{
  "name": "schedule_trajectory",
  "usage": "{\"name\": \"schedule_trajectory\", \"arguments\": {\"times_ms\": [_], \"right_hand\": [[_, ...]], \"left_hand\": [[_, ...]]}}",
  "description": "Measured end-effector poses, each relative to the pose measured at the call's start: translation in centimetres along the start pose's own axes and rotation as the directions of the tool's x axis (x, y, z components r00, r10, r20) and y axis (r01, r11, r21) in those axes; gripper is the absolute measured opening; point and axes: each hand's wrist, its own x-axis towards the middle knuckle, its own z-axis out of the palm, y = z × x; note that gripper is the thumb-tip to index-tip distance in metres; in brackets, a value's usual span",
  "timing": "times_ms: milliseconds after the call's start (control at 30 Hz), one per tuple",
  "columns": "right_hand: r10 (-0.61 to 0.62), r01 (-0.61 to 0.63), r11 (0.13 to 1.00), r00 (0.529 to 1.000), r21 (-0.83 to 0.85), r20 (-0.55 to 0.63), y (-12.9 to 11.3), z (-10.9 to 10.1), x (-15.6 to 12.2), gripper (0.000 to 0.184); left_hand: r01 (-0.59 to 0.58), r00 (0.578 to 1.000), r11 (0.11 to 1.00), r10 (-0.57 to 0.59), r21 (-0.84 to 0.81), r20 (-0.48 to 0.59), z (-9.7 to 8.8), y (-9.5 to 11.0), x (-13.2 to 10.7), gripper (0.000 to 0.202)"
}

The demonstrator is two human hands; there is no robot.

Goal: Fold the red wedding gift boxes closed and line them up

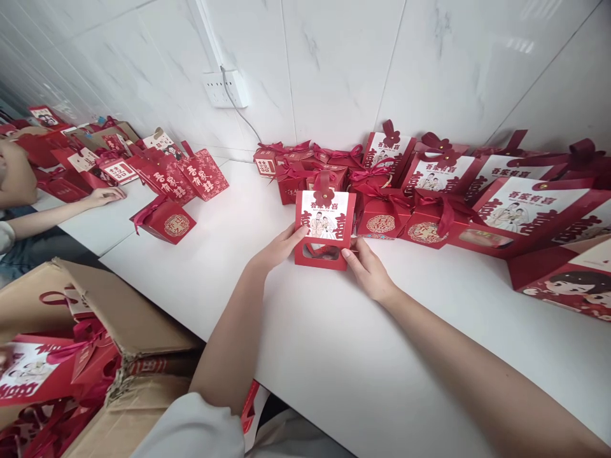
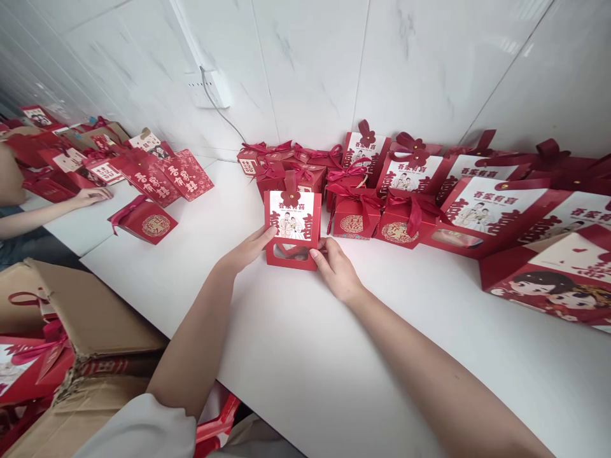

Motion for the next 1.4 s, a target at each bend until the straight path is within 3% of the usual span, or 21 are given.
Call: {"name": "schedule_trajectory", "arguments": {"times_ms": [200, 400, 633, 800, 1000, 1167, 1400], "right_hand": [[-0.012, 0.012, 1.0, 1.0, 0.018, 0.013, 0.2, 0.0, -0.1, 0.033], [-0.029, 0.028, 0.999, 0.999, 0.03, 0.013, 0.2, 0.0, 0.0, 0.032], [-0.03, 0.038, 0.991, 0.998, 0.126, -0.063, -0.1, -0.1, -0.3, 0.039], [-0.018, 0.028, 0.989, 0.998, 0.146, -0.067, 0.1, -0.2, -0.4, 0.041], [-0.003, 0.015, 0.99, 0.996, 0.14, -0.084, -0.2, -0.1, -0.2, 0.042], [0.006, 0.008, 0.988, 0.996, 0.152, -0.094, 0.1, -0.1, -0.1, 0.04], [-0.023, 0.028, 0.997, 0.997, 0.077, -0.069, 0.3, -0.1, 0.0, 0.046]], "left_hand": [[0.089, 0.985, 0.996, -0.086, -0.014, 0.147, -2.0, 0.0, -0.6, 0.063], [0.047, 0.969, 0.999, -0.053, 0.027, 0.243, -2.4, -0.6, -0.2, 0.082], [0.043, 0.997, 0.999, -0.042, -0.016, 0.063, -2.5, -0.3, -0.4, 0.061], [0.009, 0.995, 0.968, -0.033, -0.249, -0.091, -2.4, 0.3, -0.3, 0.048], [-0.037, 0.972, 0.849, -0.093, -0.527, -0.218, -1.6, 0.4, 0.4, 0.042], [-0.016, 0.963, 0.779, -0.157, -0.627, -0.22, -1.2, 0.4, 0.7, 0.039], [0.102, 0.96, 0.802, -0.236, -0.589, -0.154, -0.1, 0.2, 0.9, 0.049]]}}
